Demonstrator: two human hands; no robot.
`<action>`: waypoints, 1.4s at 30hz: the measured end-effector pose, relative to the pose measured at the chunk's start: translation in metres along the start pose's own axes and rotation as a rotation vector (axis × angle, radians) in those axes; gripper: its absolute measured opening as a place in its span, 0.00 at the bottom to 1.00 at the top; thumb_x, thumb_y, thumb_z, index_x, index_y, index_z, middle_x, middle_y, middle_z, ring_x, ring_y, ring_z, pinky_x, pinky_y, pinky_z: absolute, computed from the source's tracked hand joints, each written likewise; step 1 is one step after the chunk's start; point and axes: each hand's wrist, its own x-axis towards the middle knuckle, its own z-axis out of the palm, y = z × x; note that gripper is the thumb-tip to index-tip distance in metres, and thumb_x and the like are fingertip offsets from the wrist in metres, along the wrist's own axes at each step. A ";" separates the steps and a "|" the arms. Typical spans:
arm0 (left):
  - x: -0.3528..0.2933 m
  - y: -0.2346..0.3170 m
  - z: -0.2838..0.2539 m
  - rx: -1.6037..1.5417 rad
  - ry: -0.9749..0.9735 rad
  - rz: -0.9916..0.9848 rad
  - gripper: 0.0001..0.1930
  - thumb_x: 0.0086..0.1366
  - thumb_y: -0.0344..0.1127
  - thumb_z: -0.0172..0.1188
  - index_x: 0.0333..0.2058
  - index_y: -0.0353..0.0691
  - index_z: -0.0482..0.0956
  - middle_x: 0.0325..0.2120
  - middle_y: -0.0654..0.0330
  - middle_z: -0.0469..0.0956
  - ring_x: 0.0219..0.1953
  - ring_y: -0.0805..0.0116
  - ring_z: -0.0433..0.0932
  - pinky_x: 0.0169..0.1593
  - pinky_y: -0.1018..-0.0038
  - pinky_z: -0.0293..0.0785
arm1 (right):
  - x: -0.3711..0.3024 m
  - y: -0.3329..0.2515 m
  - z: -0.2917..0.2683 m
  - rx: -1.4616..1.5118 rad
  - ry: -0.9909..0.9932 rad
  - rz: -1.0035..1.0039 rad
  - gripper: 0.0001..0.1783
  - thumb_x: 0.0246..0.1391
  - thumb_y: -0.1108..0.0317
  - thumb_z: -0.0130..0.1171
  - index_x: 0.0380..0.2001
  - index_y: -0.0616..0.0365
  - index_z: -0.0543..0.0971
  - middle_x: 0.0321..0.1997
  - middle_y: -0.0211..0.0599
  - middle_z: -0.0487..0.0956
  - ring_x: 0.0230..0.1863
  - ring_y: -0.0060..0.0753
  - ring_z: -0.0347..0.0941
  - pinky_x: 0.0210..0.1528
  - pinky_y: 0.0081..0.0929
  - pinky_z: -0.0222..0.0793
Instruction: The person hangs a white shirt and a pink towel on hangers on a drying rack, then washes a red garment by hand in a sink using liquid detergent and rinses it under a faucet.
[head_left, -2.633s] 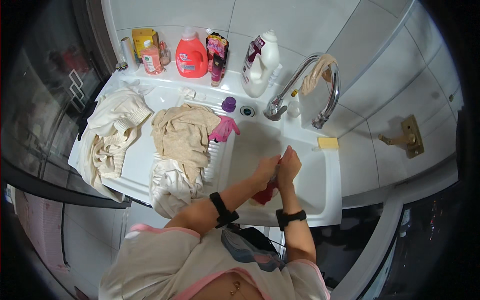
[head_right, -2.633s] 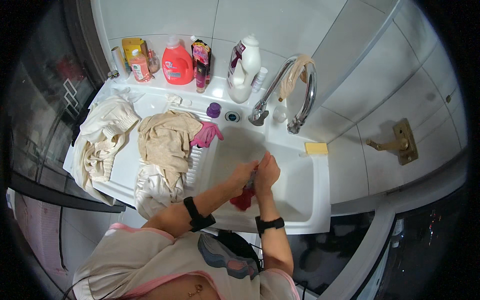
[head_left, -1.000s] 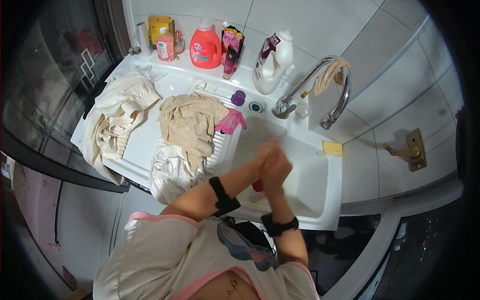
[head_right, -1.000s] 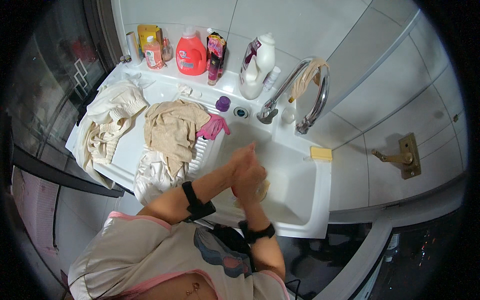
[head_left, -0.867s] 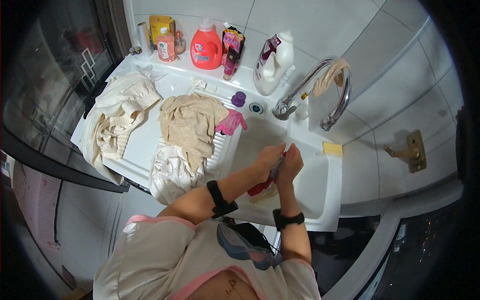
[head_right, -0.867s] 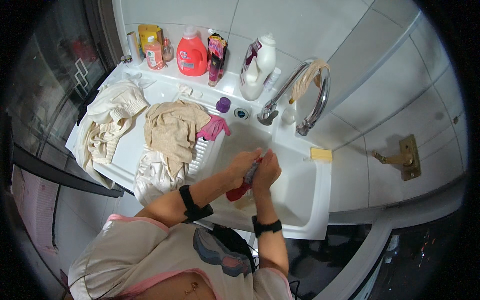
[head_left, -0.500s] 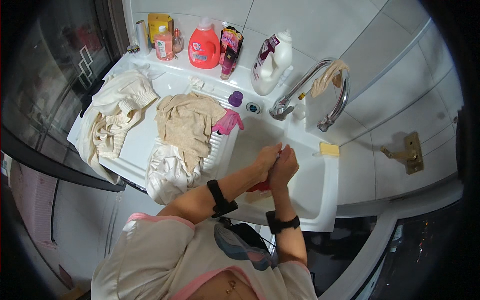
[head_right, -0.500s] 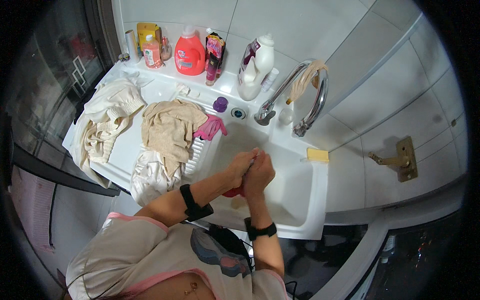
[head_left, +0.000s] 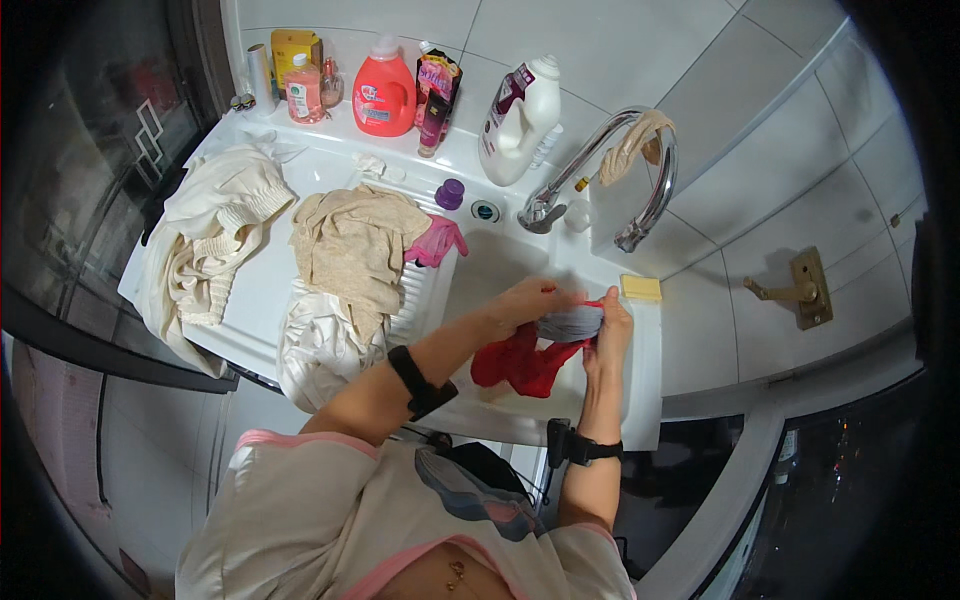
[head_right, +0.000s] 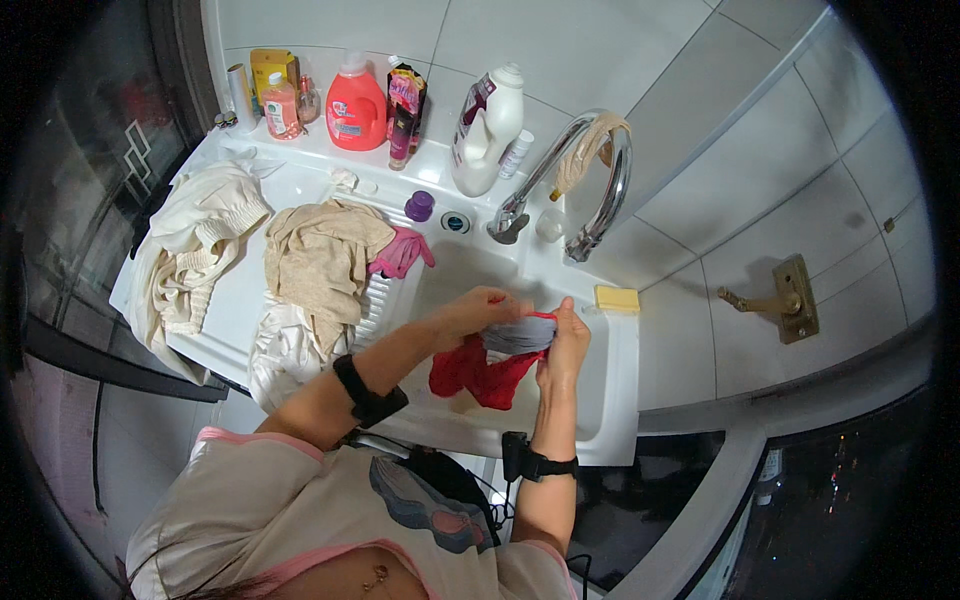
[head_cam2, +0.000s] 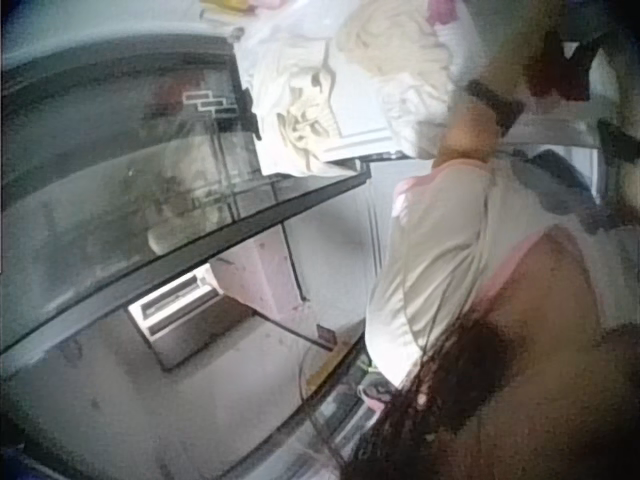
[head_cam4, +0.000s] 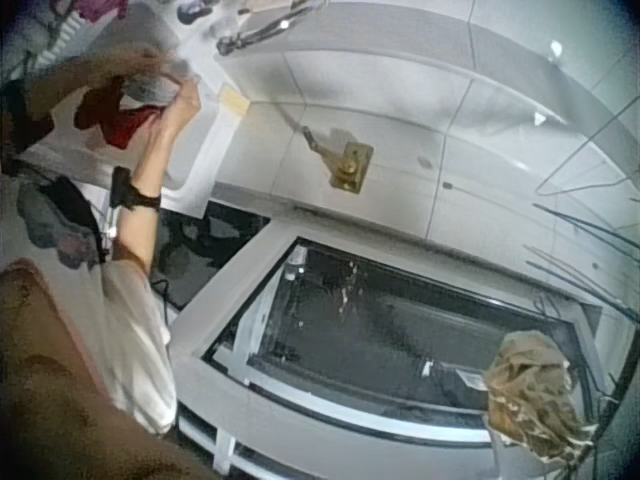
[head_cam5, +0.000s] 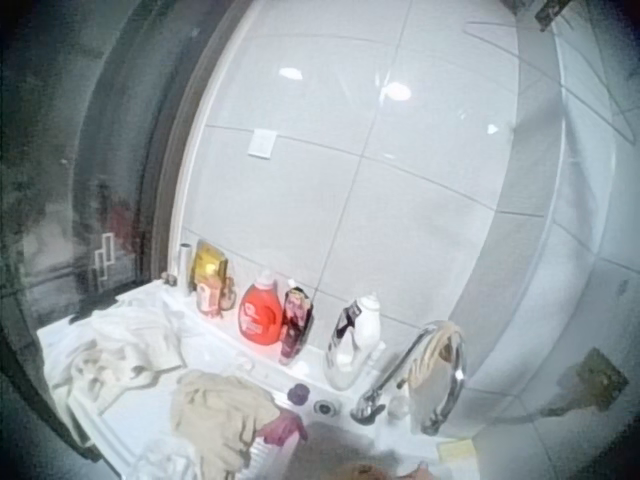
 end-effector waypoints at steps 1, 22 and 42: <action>-0.002 -0.002 -0.005 0.149 -0.060 0.026 0.20 0.54 0.51 0.53 0.30 0.36 0.71 0.24 0.65 0.71 0.27 0.77 0.69 0.31 0.79 0.66 | -0.004 -0.006 0.002 0.057 0.030 0.003 0.20 0.52 0.57 0.47 0.11 0.54 0.66 0.12 0.23 0.64 0.13 0.16 0.54 0.15 0.16 0.50; 0.015 -0.035 -0.009 0.084 0.256 0.054 0.19 0.61 0.46 0.39 0.29 0.35 0.71 0.23 0.60 0.70 0.24 0.73 0.64 0.28 0.74 0.63 | -0.042 0.038 0.066 -0.768 0.103 -0.817 0.22 0.54 0.61 0.40 0.14 0.65 0.69 0.12 0.48 0.69 0.15 0.44 0.65 0.20 0.36 0.58; 0.005 0.012 0.011 0.180 0.009 0.176 0.15 0.57 0.49 0.50 0.29 0.42 0.71 0.23 0.68 0.68 0.26 0.81 0.64 0.31 0.80 0.63 | -0.025 0.037 0.016 -0.428 -0.402 -0.189 0.25 0.38 0.73 0.58 0.44 0.59 0.64 0.44 0.35 0.68 0.45 0.30 0.64 0.48 0.26 0.60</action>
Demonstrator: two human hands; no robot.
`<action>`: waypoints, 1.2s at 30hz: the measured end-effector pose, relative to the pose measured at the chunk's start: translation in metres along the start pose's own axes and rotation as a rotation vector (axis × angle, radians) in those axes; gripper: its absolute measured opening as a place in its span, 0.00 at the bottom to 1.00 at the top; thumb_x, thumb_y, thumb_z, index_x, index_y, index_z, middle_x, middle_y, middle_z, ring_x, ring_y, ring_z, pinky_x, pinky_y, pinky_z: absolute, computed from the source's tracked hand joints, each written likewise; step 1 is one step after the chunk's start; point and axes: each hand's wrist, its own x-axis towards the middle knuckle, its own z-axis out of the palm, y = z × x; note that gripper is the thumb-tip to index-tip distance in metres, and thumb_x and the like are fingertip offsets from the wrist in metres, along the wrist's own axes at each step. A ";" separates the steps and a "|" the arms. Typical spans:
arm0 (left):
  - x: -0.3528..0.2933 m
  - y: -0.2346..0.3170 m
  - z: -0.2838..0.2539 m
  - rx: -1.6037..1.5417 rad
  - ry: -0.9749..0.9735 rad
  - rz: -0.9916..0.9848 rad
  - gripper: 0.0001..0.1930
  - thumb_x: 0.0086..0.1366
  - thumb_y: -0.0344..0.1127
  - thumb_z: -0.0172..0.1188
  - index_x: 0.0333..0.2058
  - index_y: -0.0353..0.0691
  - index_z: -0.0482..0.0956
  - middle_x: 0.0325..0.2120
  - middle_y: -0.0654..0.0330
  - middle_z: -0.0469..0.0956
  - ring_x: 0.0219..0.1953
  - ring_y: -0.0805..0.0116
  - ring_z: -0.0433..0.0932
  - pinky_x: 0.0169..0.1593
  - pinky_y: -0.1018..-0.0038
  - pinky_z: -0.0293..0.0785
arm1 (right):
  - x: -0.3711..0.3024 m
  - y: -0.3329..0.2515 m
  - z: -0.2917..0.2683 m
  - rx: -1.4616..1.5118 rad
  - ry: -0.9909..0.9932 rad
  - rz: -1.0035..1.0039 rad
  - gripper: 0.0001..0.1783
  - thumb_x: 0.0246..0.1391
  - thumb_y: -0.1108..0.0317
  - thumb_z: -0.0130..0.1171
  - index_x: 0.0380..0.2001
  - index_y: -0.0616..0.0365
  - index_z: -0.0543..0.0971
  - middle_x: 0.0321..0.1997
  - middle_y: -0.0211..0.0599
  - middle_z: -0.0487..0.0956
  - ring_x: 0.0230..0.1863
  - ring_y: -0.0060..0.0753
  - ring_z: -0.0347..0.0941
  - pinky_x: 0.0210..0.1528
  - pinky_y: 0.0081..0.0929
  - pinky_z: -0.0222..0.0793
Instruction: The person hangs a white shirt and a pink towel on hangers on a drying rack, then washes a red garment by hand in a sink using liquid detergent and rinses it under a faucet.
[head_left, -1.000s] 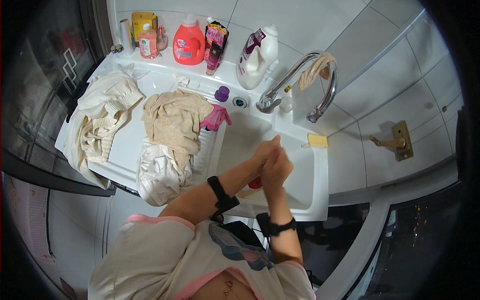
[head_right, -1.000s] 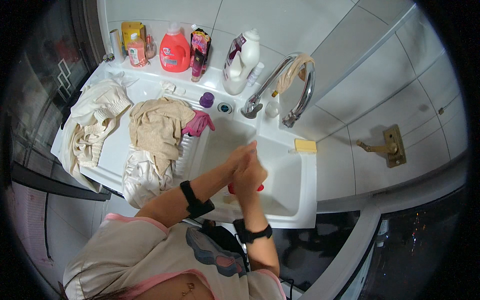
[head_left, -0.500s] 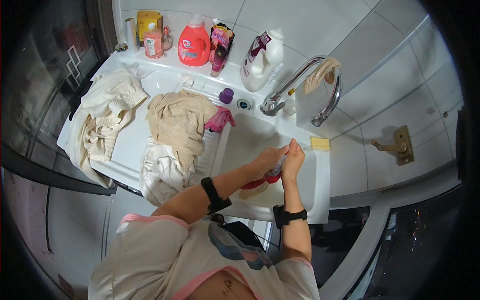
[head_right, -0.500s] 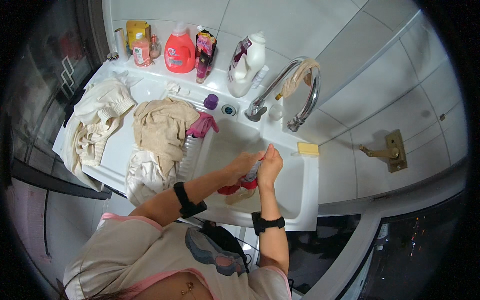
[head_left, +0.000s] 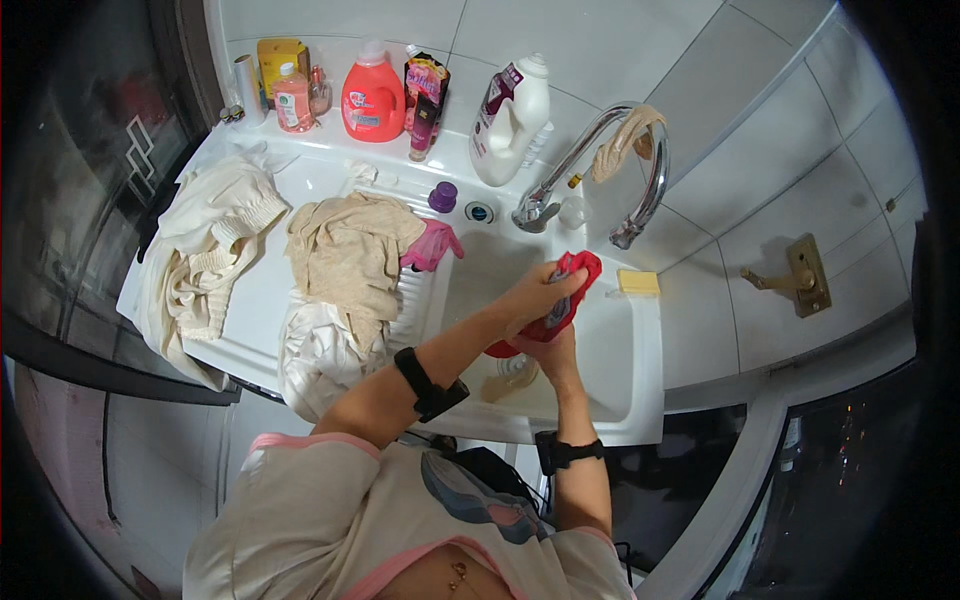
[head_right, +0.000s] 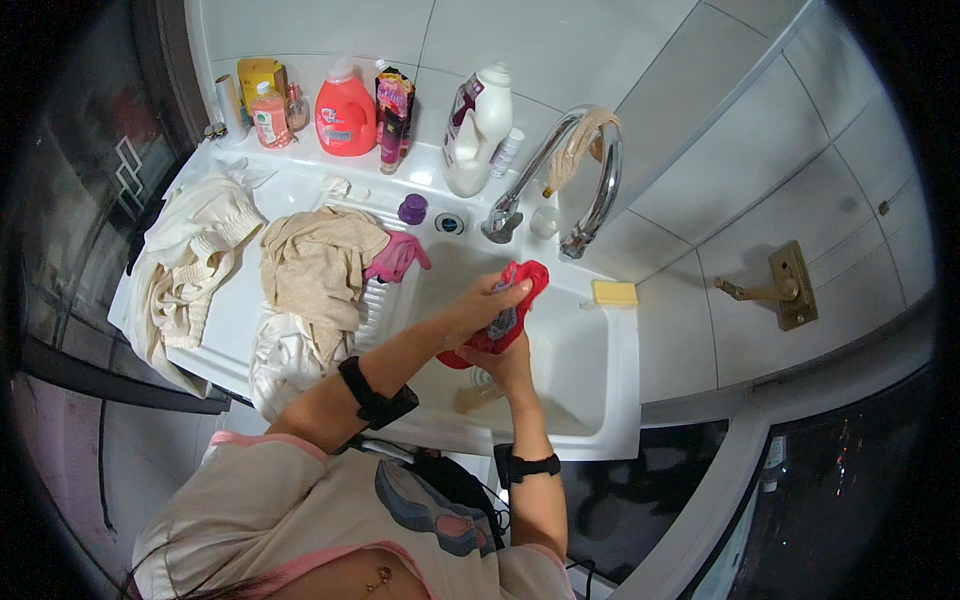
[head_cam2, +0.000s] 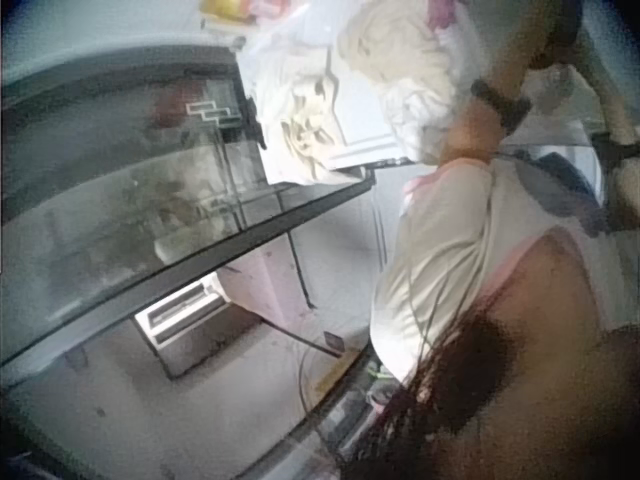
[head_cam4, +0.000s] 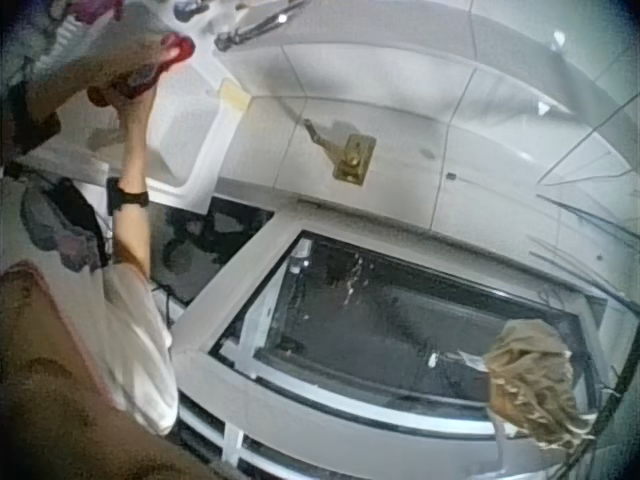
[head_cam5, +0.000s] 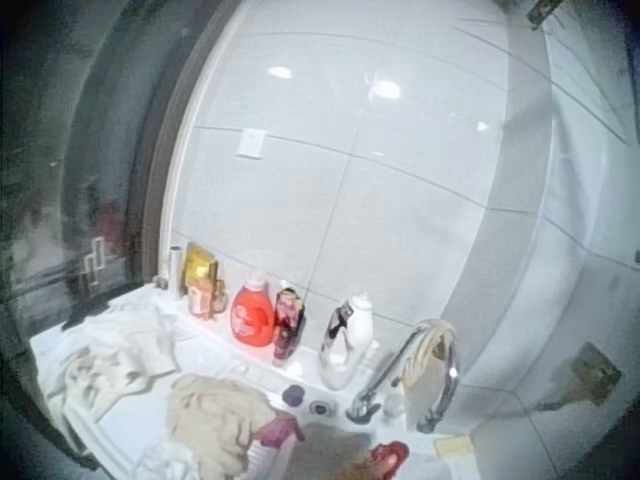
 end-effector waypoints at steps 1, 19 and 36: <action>-0.002 0.005 0.001 -0.078 0.061 -0.018 0.12 0.57 0.47 0.50 0.29 0.45 0.70 0.21 0.70 0.67 0.25 0.81 0.65 0.30 0.81 0.64 | 0.000 0.000 0.003 -0.113 -0.017 0.019 0.28 0.35 0.76 0.60 0.44 0.59 0.64 0.43 0.34 0.69 0.44 0.30 0.66 0.47 0.26 0.61; -0.014 -0.077 -0.004 -0.842 0.013 -0.201 0.19 0.61 0.47 0.37 0.47 0.44 0.62 0.40 0.64 0.67 0.42 0.68 0.67 0.46 0.69 0.65 | 0.048 0.011 0.031 -0.716 0.465 0.156 0.08 0.40 0.64 0.52 0.21 0.57 0.68 0.31 0.43 0.71 0.33 0.44 0.68 0.31 0.34 0.64; 0.011 -0.097 -0.050 -0.923 -0.159 -0.110 0.23 0.62 0.50 0.34 0.52 0.45 0.57 0.49 0.59 0.61 0.52 0.62 0.59 0.53 0.64 0.56 | 0.024 0.014 0.048 -0.509 0.577 -0.013 0.10 0.37 0.63 0.54 0.24 0.56 0.71 0.26 0.47 0.72 0.30 0.51 0.69 0.33 0.40 0.65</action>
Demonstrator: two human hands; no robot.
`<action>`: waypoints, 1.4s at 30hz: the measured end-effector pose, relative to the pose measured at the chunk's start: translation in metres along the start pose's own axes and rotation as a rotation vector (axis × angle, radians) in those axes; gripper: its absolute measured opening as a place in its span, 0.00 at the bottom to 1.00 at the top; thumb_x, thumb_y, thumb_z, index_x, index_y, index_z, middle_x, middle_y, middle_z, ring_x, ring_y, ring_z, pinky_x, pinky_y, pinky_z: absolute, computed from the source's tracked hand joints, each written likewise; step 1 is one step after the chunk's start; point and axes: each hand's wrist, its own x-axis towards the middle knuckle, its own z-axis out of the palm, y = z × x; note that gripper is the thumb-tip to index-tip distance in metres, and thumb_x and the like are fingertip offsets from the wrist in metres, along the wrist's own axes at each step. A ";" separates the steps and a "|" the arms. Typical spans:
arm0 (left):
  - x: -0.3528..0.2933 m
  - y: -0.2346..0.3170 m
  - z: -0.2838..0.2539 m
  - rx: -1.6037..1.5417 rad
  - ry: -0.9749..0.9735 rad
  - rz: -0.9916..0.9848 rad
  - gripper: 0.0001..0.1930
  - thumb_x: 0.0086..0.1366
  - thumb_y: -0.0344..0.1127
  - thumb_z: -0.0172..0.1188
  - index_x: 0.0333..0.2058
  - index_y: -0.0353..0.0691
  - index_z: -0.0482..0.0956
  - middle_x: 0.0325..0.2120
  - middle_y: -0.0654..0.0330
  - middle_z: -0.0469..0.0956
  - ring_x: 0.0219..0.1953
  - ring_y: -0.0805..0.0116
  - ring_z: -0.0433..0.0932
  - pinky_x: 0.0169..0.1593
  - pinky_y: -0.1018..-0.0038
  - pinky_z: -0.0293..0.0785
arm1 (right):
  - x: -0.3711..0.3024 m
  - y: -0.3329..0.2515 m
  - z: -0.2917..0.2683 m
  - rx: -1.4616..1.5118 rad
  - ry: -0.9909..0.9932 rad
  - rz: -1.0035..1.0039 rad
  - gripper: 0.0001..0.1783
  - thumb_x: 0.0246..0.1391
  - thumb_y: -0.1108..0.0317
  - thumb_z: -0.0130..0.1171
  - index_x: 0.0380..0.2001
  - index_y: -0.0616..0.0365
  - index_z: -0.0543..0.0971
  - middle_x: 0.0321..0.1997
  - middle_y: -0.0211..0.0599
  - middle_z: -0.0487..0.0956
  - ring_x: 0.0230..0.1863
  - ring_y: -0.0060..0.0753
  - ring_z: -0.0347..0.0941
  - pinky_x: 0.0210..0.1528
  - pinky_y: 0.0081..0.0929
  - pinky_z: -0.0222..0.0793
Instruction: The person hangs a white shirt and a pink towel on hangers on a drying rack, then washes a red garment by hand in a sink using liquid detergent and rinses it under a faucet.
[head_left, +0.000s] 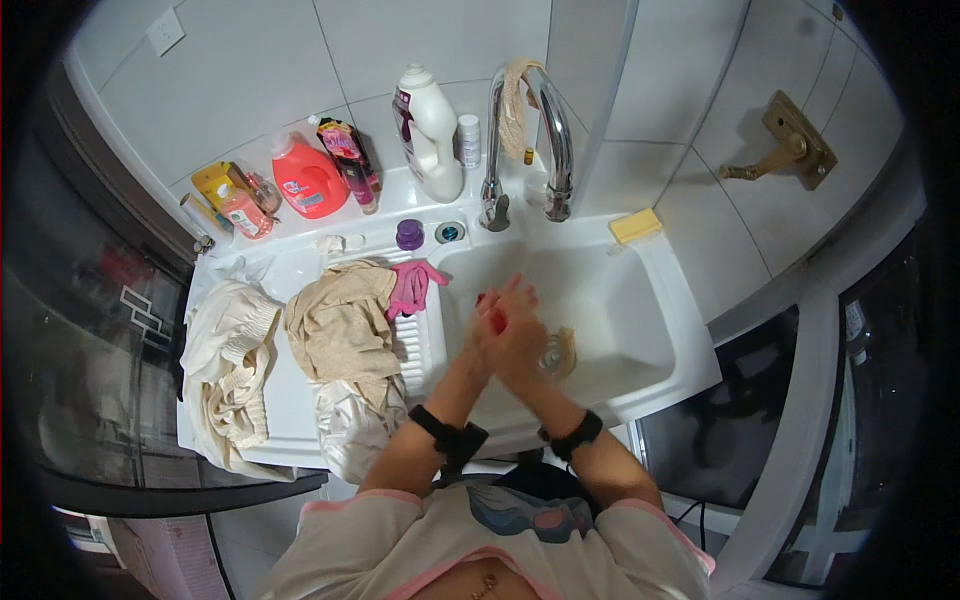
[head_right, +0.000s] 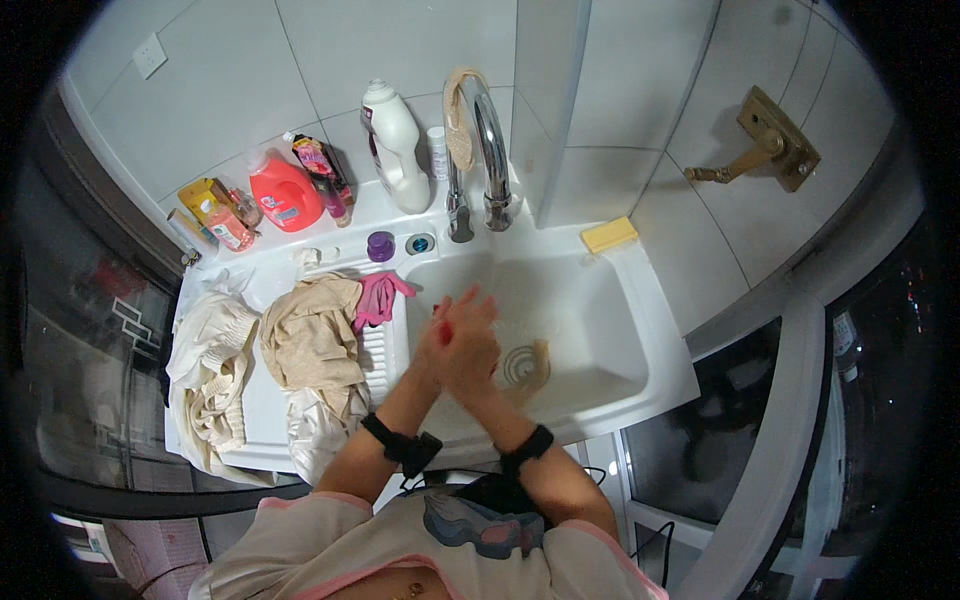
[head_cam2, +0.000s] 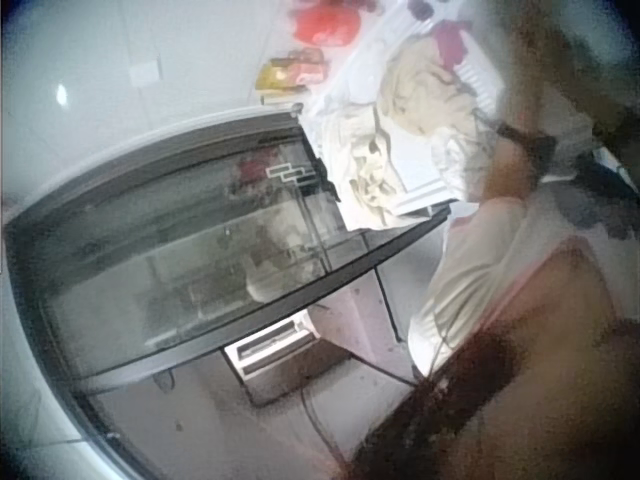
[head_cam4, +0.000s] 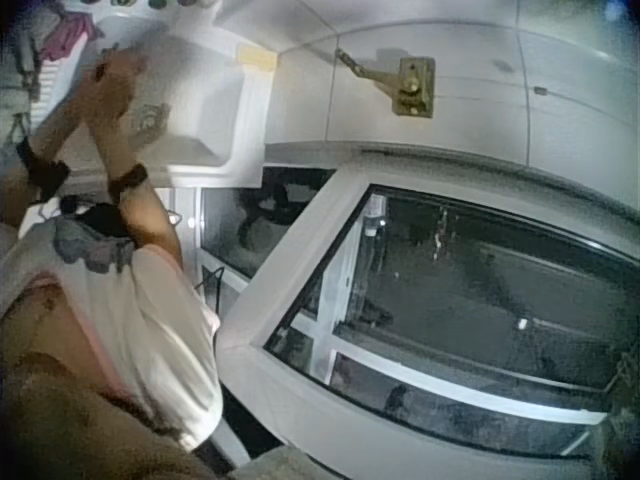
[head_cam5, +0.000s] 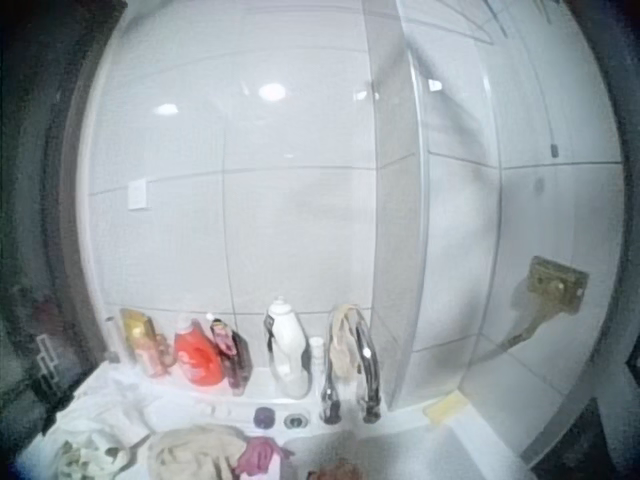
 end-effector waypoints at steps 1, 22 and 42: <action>-0.008 0.002 0.027 0.168 0.198 0.061 0.23 0.62 0.50 0.34 0.52 0.45 0.58 0.50 0.59 0.61 0.51 0.62 0.59 0.54 0.64 0.54 | -0.008 -0.005 -0.001 0.014 -0.032 -0.068 0.10 0.37 0.63 0.54 0.24 0.57 0.71 0.26 0.47 0.72 0.30 0.51 0.69 0.34 0.40 0.64; -0.003 0.002 0.036 0.214 0.165 0.193 0.23 0.61 0.45 0.42 0.54 0.49 0.55 0.42 0.61 0.64 0.42 0.67 0.65 0.48 0.70 0.61 | -0.001 0.007 -0.013 0.366 0.022 -0.010 0.16 0.39 0.67 0.54 0.34 0.56 0.68 0.32 0.34 0.70 0.33 0.36 0.68 0.35 0.30 0.65; -0.011 -0.030 0.058 0.127 0.220 0.026 0.21 0.63 0.47 0.35 0.51 0.43 0.59 0.46 0.61 0.64 0.49 0.66 0.63 0.52 0.66 0.57 | 0.040 0.043 0.000 0.011 0.057 0.165 0.13 0.38 0.63 0.55 0.29 0.55 0.70 0.33 0.42 0.67 0.35 0.47 0.64 0.33 0.40 0.63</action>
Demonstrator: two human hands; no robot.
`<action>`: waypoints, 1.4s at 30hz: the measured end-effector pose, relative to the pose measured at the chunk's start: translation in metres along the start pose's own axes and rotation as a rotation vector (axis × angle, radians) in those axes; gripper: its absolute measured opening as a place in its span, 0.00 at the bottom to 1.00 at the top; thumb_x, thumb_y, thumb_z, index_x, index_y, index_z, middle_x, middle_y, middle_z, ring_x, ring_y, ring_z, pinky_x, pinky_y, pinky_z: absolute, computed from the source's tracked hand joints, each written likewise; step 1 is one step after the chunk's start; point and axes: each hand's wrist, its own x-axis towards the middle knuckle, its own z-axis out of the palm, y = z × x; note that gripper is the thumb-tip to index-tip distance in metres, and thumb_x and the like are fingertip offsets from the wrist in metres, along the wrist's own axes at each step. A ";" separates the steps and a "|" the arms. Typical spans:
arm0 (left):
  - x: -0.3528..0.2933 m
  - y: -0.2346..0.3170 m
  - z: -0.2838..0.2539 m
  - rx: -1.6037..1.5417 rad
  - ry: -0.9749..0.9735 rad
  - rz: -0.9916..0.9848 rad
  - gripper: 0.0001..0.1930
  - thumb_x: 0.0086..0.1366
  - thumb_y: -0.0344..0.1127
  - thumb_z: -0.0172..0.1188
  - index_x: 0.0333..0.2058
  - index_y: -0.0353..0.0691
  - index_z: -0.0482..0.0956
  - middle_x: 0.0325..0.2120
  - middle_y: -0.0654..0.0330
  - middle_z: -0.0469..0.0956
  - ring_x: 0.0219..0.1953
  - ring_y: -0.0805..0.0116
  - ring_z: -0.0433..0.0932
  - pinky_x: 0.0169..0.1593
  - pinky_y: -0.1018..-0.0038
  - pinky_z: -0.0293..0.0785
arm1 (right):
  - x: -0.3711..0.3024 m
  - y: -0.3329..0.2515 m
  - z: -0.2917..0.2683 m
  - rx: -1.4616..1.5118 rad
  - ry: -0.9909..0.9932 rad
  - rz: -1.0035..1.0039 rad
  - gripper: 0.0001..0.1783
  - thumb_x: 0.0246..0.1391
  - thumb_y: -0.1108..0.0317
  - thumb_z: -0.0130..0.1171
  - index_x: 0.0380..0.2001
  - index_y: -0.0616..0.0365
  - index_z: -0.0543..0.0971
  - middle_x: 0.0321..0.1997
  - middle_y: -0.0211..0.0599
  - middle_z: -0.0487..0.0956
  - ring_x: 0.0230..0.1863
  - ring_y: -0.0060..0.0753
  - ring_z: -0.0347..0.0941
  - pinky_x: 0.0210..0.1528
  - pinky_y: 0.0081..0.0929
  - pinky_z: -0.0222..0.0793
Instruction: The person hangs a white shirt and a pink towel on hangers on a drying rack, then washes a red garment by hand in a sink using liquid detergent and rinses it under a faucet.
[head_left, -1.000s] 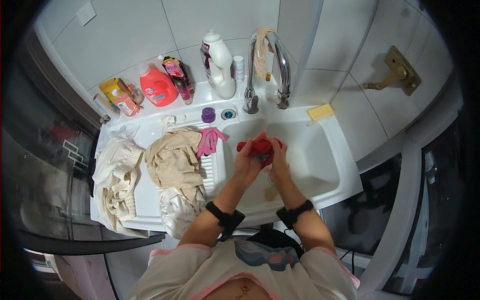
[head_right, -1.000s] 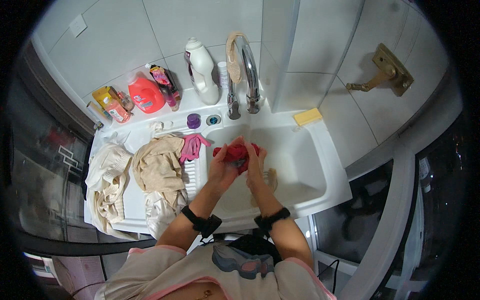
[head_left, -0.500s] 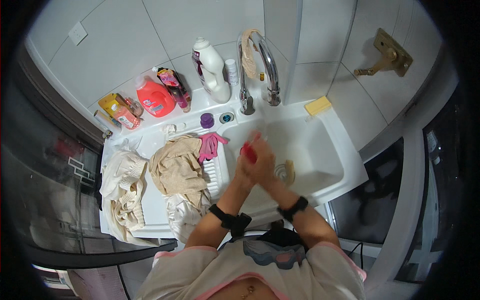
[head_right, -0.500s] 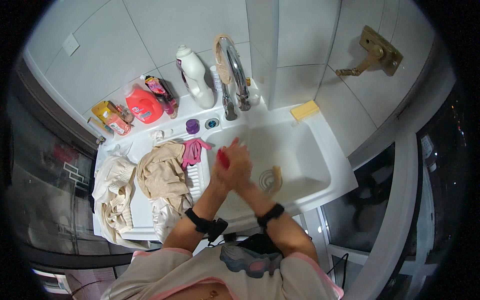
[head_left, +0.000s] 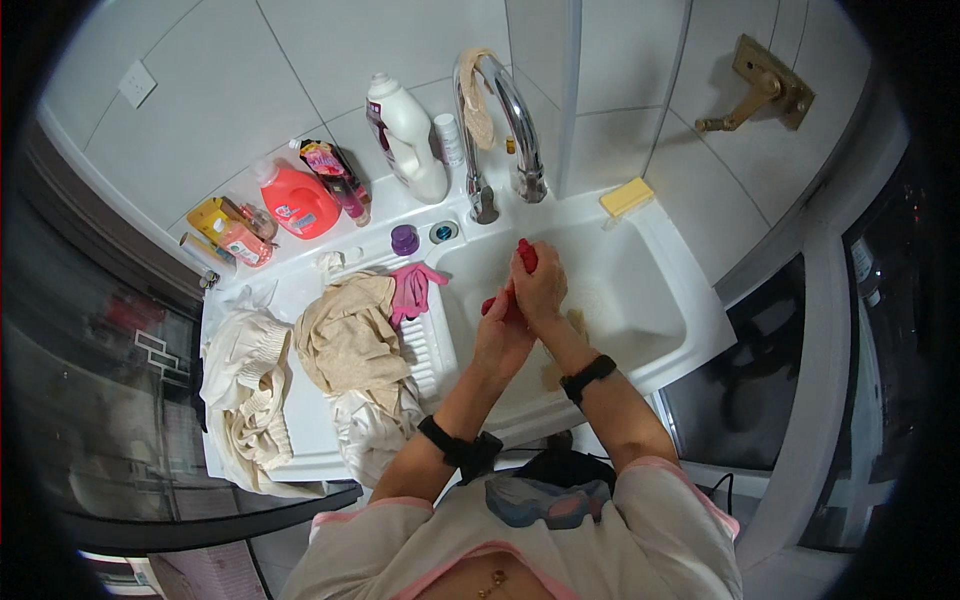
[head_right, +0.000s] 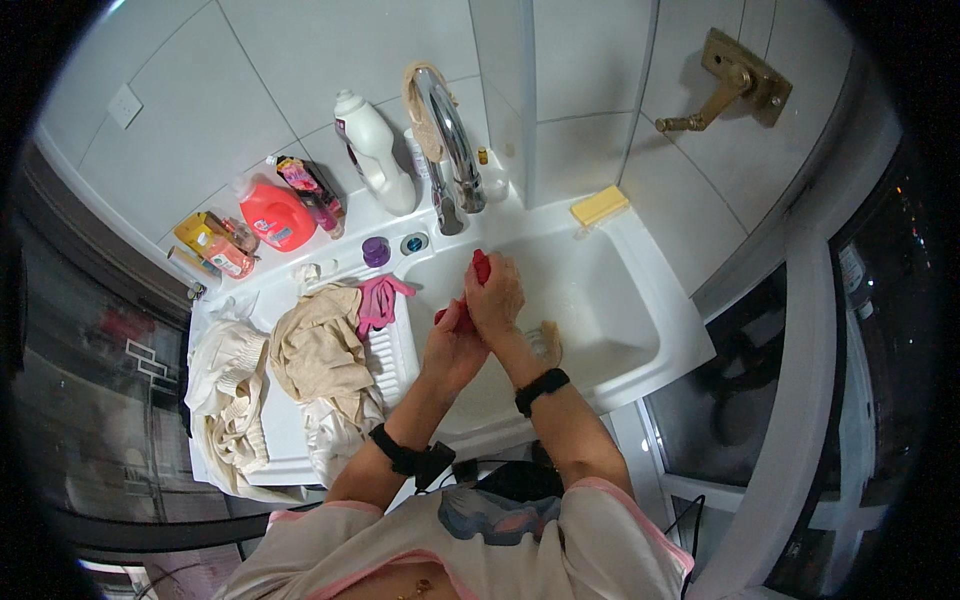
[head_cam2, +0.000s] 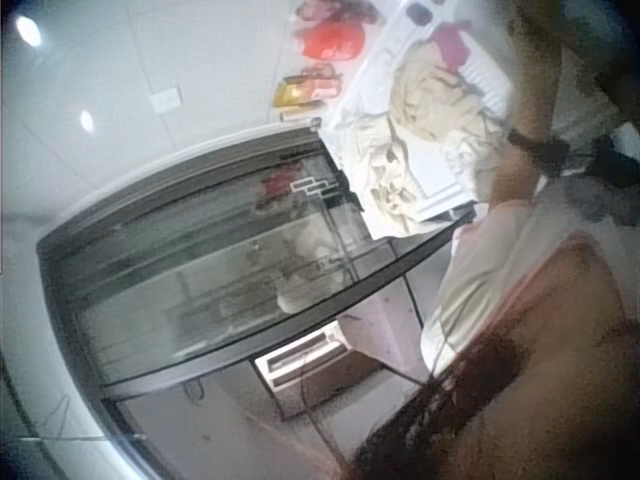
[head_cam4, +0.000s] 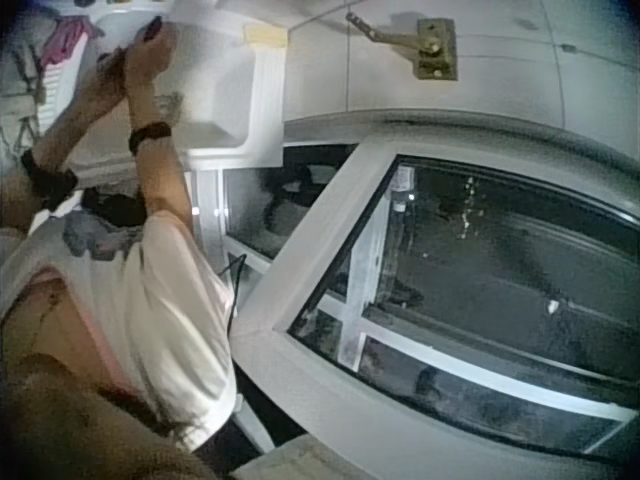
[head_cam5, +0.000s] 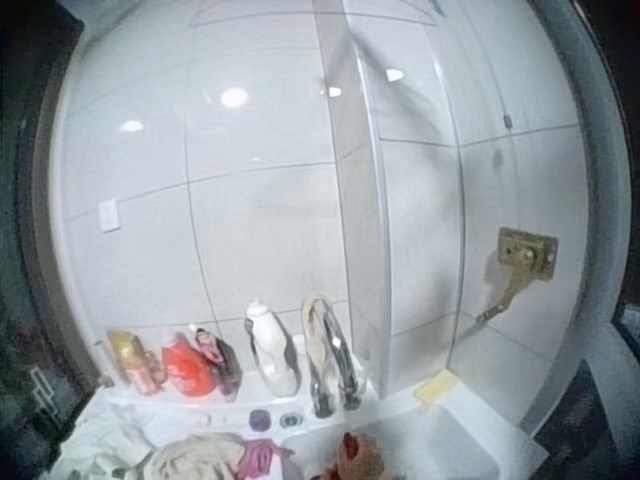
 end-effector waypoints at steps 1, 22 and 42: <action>0.001 0.002 -0.001 0.001 -0.003 0.004 0.21 0.63 0.47 0.35 0.51 0.43 0.59 0.46 0.61 0.64 0.49 0.66 0.63 0.52 0.66 0.57 | -0.002 -0.005 0.002 0.024 0.231 -0.183 0.11 0.40 0.63 0.54 0.28 0.55 0.69 0.29 0.41 0.68 0.31 0.47 0.66 0.31 0.40 0.63; -0.006 0.022 -0.023 0.066 0.091 0.005 0.22 0.63 0.49 0.34 0.52 0.44 0.57 0.46 0.61 0.64 0.49 0.64 0.62 0.54 0.66 0.54 | -0.046 -0.028 -0.012 -0.122 -0.333 -0.493 0.21 0.50 0.63 0.43 0.47 0.62 0.64 0.48 0.54 0.64 0.45 0.49 0.63 0.45 0.40 0.58; 0.013 0.048 -0.032 0.230 0.267 0.155 0.16 0.60 0.38 0.47 0.45 0.37 0.65 0.17 0.67 0.66 0.19 0.75 0.66 0.27 0.77 0.69 | -0.024 -0.007 -0.066 0.563 -0.679 0.202 0.23 0.29 0.75 0.61 0.35 0.62 0.69 0.29 0.36 0.74 0.31 0.25 0.70 0.35 0.23 0.67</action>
